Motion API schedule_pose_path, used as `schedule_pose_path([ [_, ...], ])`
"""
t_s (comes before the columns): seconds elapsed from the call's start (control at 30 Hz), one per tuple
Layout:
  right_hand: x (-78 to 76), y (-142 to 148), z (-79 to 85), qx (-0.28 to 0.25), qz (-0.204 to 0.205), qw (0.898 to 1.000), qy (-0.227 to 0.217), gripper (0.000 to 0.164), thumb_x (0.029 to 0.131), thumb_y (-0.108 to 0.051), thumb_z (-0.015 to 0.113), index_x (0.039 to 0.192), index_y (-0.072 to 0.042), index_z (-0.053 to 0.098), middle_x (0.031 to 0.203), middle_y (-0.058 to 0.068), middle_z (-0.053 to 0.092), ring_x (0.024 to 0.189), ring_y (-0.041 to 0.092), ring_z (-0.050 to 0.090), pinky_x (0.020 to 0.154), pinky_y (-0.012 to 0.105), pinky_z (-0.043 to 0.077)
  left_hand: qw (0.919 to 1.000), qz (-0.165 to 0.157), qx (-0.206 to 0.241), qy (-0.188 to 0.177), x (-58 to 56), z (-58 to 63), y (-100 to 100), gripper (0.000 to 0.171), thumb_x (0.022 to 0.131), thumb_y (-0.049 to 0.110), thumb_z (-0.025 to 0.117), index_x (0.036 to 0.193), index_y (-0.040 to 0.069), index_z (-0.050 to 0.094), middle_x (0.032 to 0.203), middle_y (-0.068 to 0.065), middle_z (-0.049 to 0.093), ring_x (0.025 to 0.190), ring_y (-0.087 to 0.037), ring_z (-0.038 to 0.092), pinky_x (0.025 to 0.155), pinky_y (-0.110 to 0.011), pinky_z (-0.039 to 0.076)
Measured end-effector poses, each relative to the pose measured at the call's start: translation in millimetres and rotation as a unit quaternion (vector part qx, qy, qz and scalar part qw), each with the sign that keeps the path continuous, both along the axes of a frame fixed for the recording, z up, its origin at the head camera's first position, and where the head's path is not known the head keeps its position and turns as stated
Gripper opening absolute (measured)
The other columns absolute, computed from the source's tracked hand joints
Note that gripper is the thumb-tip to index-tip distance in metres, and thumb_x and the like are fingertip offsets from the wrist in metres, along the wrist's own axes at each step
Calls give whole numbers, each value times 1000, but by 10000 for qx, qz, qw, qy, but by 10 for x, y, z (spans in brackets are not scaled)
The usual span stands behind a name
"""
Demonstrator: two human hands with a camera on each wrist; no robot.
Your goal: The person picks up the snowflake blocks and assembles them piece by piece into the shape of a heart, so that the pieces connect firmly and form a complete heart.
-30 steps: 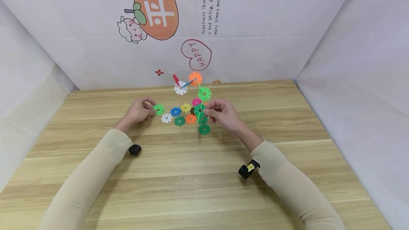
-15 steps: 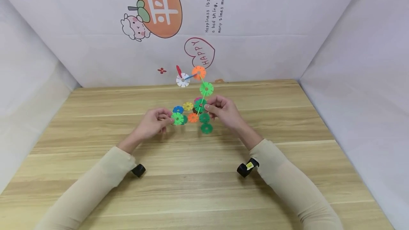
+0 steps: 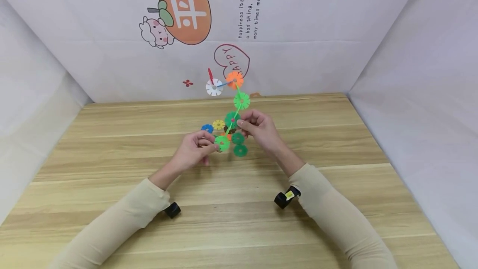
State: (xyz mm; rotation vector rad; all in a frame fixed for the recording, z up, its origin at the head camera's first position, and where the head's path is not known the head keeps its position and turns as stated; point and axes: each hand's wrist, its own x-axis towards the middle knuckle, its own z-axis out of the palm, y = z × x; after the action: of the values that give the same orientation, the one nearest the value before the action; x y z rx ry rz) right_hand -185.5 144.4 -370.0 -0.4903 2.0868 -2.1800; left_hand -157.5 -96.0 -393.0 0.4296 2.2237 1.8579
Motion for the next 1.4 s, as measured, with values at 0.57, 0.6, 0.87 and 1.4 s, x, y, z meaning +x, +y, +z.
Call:
schedule_pose_path([
  [0.57, 26, -17, 21, 269, -75, 9993, 254, 4, 99, 0, 62, 100, 4, 62, 81, 8, 63, 67, 18, 53, 64, 26, 50, 9992, 306, 88, 225, 21, -4, 147, 6, 95, 4, 69, 94, -1, 66, 83, -17, 73, 44, -15, 54, 44, -25, 46],
  [0.6, 27, -19, 21, 274, -92, 9993, 241, 2, 98, 0, 62, 99, 3, 63, 81, 9, 63, 67, 18, 53, 63, 26, 50, 9991, 329, 145, 240, 26, -3, 159, 6, 95, 3, 69, 93, -1, 65, 82, -18, 73, 44, -15, 53, 44, -25, 46],
  [0.87, 34, -46, -6, 385, -155, 9988, 256, 5, 97, 1, 63, 94, -3, 66, 81, 19, 61, 65, 19, 53, 62, 25, 49, 9972, 543, 450, 263, 38, -25, 228, 7, 93, -2, 69, 90, -2, 62, 83, -30, 68, 45, -14, 51, 44, -25, 43],
  [1.4, 28, -34, -29, 726, -195, 9970, 198, 19, 98, -8, 66, 106, 10, 64, 87, 22, 61, 69, 17, 54, 66, 27, 50, 9976, 446, 437, 285, 34, -89, 220, 6, 95, 2, 68, 92, 1, 64, 84, -25, 71, 45, -17, 48, 43, -24, 42],
])
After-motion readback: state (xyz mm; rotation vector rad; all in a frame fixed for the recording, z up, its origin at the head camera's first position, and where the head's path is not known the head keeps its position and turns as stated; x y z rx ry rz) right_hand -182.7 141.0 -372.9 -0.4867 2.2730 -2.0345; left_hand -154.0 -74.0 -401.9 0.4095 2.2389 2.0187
